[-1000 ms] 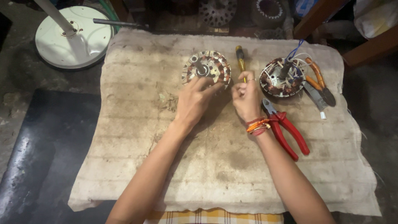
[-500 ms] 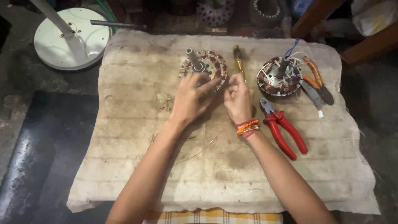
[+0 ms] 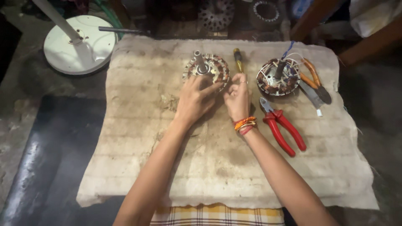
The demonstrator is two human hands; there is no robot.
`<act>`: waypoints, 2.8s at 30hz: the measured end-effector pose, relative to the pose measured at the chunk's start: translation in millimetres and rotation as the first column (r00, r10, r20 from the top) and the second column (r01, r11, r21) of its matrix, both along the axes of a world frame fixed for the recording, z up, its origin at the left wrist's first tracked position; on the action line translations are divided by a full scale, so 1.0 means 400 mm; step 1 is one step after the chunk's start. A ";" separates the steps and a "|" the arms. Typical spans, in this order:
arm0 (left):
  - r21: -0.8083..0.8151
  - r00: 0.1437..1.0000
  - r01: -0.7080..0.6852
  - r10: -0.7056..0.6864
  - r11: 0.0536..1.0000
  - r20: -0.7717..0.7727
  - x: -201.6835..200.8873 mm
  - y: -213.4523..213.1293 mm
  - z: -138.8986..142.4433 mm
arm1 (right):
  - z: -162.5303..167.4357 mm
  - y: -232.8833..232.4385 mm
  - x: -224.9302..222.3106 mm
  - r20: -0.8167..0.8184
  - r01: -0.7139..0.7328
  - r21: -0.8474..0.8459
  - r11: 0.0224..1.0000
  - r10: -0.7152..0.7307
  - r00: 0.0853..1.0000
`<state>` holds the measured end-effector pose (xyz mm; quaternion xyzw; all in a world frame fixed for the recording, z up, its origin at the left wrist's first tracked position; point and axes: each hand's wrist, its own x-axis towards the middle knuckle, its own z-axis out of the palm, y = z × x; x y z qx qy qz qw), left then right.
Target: The person works on a ceiling fan motor armature on a padded workbench, pressing and arranging the copper wire windings around the rotor slots by hand and turning the assembly to reach different sides. They briefly pick up a screwdriver to work near the windings and continue adjusting the wires.
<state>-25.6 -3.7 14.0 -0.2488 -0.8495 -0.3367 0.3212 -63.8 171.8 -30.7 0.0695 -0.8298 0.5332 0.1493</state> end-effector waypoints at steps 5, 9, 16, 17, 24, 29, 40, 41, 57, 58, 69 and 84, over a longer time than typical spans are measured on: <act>0.073 0.999 -0.032 0.030 0.997 0.030 0.007 0.013 0.017 | -0.004 -0.011 -0.018 0.003 0.010 -0.050 0.999 -0.009 1.000; 0.087 0.997 -0.031 0.025 0.996 0.075 0.004 0.003 0.025 | 0.019 -0.020 -0.026 0.032 0.023 0.009 1.000 -0.023 0.999; 0.128 0.987 -0.060 0.040 0.990 0.153 0.043 0.010 0.009 | 0.051 -0.037 -0.036 -0.034 -0.017 -0.001 1.000 0.017 0.999; 0.156 0.989 -0.036 0.013 0.987 0.150 0.073 0.010 0.005 | 0.051 -0.037 -0.034 -0.034 -0.018 0.005 1.000 0.018 0.999; -0.074 0.853 -0.239 0.246 0.968 0.459 0.317 -0.022 -0.003 | 0.058 -0.038 -0.034 0.013 -0.004 0.027 1.000 0.003 1.000; -0.194 0.859 -0.263 0.321 0.945 0.400 0.346 -0.022 -0.004 | 0.047 -0.035 -0.035 0.025 0.039 0.061 0.997 -0.040 0.999; -0.242 0.794 -0.315 0.395 0.918 0.462 0.358 -0.010 0.003 | 0.024 -0.027 -0.047 0.054 0.029 0.087 0.996 -0.034 0.998; -0.252 0.826 -0.342 0.418 0.905 0.378 0.366 -0.020 0.010 | 0.023 -0.026 -0.048 0.041 0.022 0.073 0.997 -0.026 0.999; -0.027 0.861 -0.222 0.209 0.975 0.463 0.370 -0.034 0.010 | 0.009 -0.019 -0.049 -0.003 0.007 0.039 0.999 -0.007 1.000; -0.049 0.849 -0.224 0.220 0.973 0.481 0.363 -0.031 -0.001 | 0.010 -0.019 -0.048 -0.005 0.003 0.034 0.999 -0.003 1.000; 0.123 0.414 -0.057 -0.089 0.991 0.906 0.375 -0.296 0.092 | 0.012 -0.038 -0.057 0.062 0.078 0.203 0.976 -0.092 0.994; -0.147 -0.277 0.011 0.145 0.989 0.950 0.598 -0.878 0.139 | 0.005 -0.043 -0.046 0.056 0.065 0.242 0.968 -0.080 0.995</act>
